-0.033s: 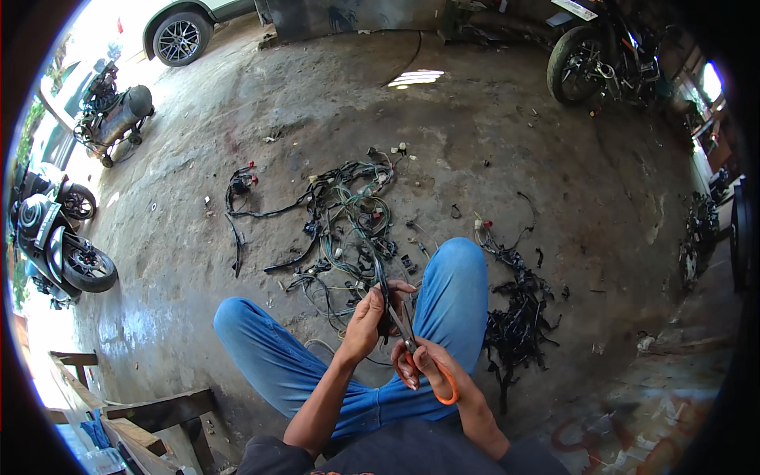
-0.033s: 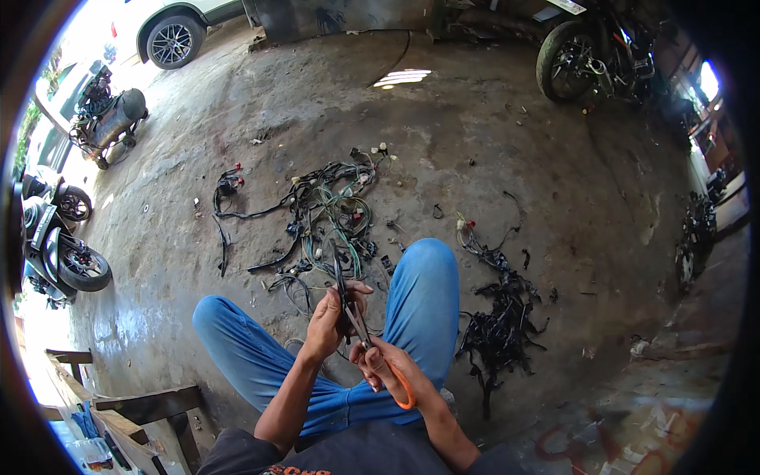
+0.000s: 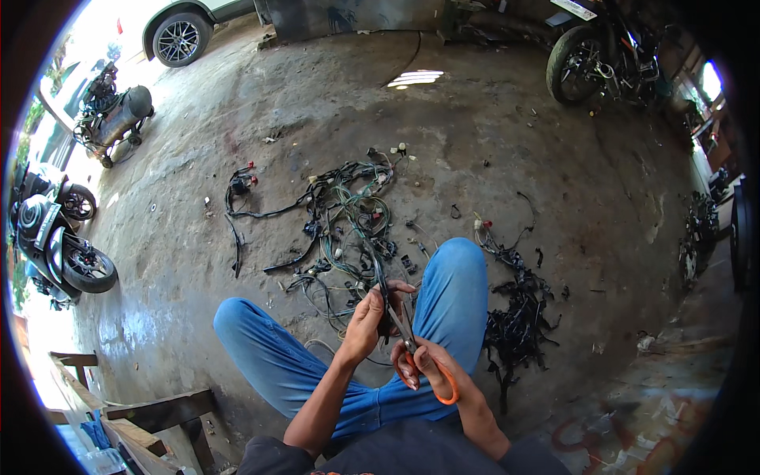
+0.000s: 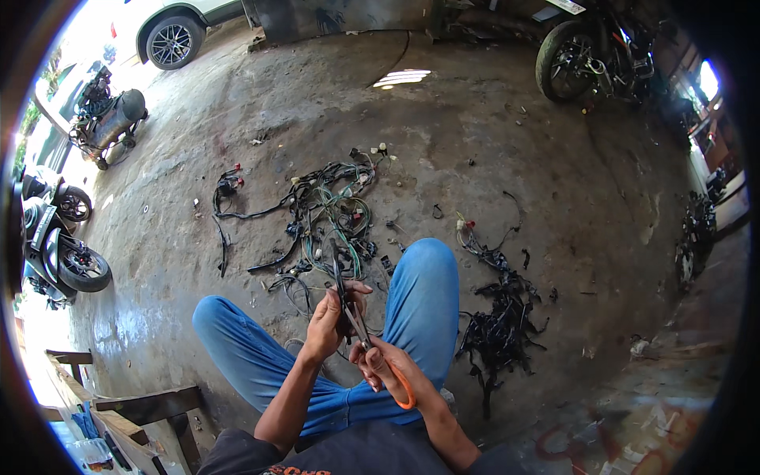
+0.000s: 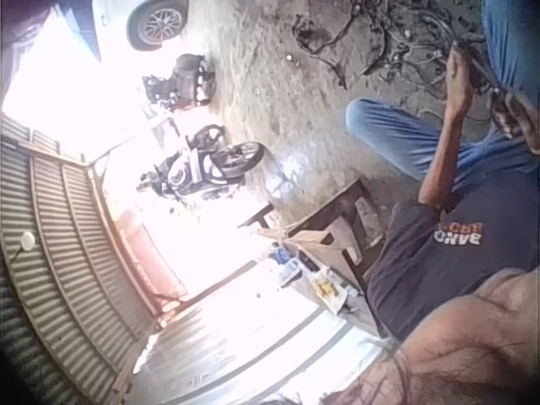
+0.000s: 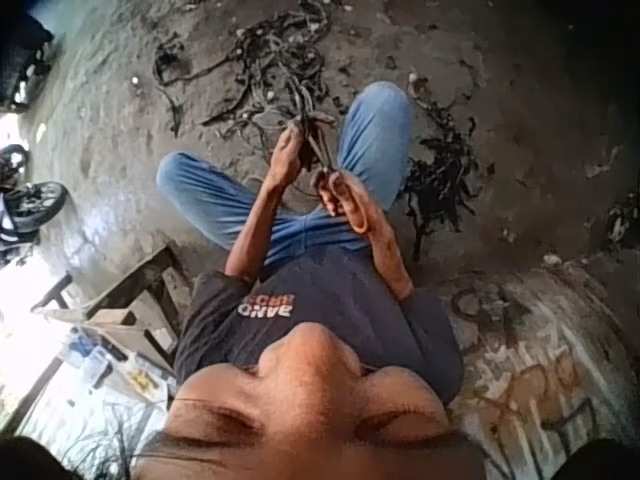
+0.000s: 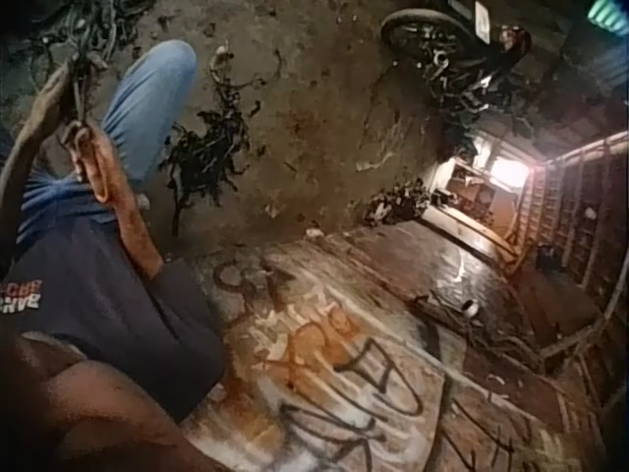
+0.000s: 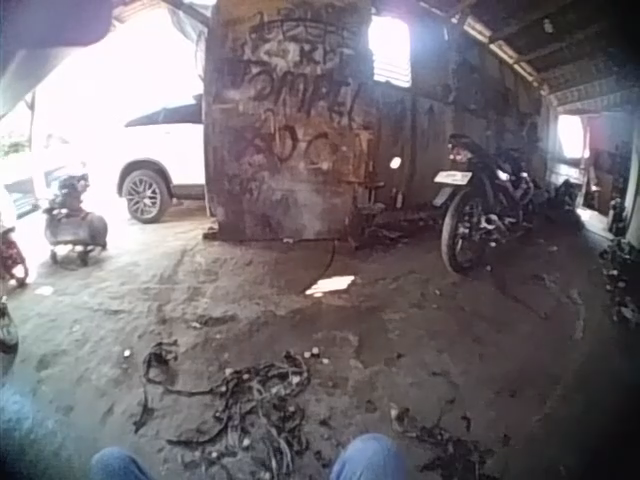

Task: Repair a motorcycle wiring harness by stripping and cutting wires with scissors.

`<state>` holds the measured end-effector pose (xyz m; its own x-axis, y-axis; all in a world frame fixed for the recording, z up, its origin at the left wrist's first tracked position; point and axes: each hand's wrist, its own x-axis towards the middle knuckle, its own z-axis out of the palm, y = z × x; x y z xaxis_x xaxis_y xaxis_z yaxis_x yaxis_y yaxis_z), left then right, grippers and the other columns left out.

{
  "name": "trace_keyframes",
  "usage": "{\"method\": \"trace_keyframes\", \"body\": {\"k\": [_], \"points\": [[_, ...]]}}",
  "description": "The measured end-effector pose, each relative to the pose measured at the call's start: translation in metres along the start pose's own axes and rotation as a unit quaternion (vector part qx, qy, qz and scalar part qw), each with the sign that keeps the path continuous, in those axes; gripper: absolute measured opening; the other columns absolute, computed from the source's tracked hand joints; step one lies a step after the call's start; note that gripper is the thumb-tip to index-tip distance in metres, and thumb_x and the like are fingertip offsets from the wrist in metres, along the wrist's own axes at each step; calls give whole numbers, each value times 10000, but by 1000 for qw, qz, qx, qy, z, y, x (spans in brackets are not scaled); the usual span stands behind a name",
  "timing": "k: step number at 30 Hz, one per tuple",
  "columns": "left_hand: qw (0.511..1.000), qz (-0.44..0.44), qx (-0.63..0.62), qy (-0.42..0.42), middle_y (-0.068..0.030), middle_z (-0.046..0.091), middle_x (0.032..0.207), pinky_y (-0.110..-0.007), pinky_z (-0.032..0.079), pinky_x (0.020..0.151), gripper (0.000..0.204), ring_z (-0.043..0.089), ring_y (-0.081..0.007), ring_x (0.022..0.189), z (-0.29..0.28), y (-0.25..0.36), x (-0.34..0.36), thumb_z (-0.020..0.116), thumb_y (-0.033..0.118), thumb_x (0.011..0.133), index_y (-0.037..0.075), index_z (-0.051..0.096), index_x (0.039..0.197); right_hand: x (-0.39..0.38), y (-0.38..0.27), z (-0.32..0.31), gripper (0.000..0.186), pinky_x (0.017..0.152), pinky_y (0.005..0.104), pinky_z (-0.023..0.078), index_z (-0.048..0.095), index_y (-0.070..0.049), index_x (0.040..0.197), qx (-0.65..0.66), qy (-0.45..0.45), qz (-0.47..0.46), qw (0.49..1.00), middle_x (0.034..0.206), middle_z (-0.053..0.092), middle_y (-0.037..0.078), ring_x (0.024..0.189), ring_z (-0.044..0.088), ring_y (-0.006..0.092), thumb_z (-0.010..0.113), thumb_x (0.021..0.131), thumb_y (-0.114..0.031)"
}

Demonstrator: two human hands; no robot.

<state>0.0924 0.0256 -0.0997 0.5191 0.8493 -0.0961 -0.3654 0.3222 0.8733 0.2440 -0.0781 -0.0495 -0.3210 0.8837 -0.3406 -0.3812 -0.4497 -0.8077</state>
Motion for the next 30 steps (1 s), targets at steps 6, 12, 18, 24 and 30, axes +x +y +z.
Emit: {"method": "trace_keyframes", "body": {"k": [6, 12, 18, 24, 30], "points": [[998, 7, -60, -2, -17, 437, 830, -272, 382, 565, 415, 444, -140, 678, 6, -15, -5, 373, 458, 1078, 58, 480, 1059, -2, 5, 11, 649, 530, 199, 372, 556, -31, 1038, 29, 17, -58, 998, 733, 424, -37, 604, 431, 46, 532, 937, -671], [990, 11, -137, -13, -23, 427, 904, -298, 405, 598, 336, 445, -152, 702, 27, -16, -9, 407, 416, 1078, 87, 466, 1047, -9, 5, 21, 622, 505, 194, 356, 553, -24, 1024, 80, 40, -79, 993, 682, 423, -37, 557, 411, 43, 540, 955, -641], [999, 15, -26, -17, -20, 505, 888, -274, 430, 626, 394, 481, -106, 705, 28, -19, -10, 406, 438, 1077, 61, 511, 1122, -19, -3, 18, 623, 474, 200, 355, 549, -9, 1015, 150, 25, -60, 987, 666, 438, -25, 514, 403, 47, 506, 978, -629], [994, 18, 88, -66, 47, 472, 777, -223, 361, 582, 416, 412, -34, 641, 32, 4, -12, 411, 438, 1084, 46, 536, 1141, -34, -14, 19, 629, 421, 191, 362, 543, -14, 991, 163, 38, -47, 985, 618, 443, -25, 443, 405, 43, 480, 982, -639], [989, 7, 110, -97, 58, 454, 729, -219, 322, 541, 403, 380, -29, 603, 21, 3, -15, 406, 435, 1087, 55, 539, 1072, -36, -16, 25, 633, 383, 188, 350, 544, -27, 967, 146, 59, -26, 987, 562, 421, -40, 398, 387, 35, 463, 982, -655]]}}
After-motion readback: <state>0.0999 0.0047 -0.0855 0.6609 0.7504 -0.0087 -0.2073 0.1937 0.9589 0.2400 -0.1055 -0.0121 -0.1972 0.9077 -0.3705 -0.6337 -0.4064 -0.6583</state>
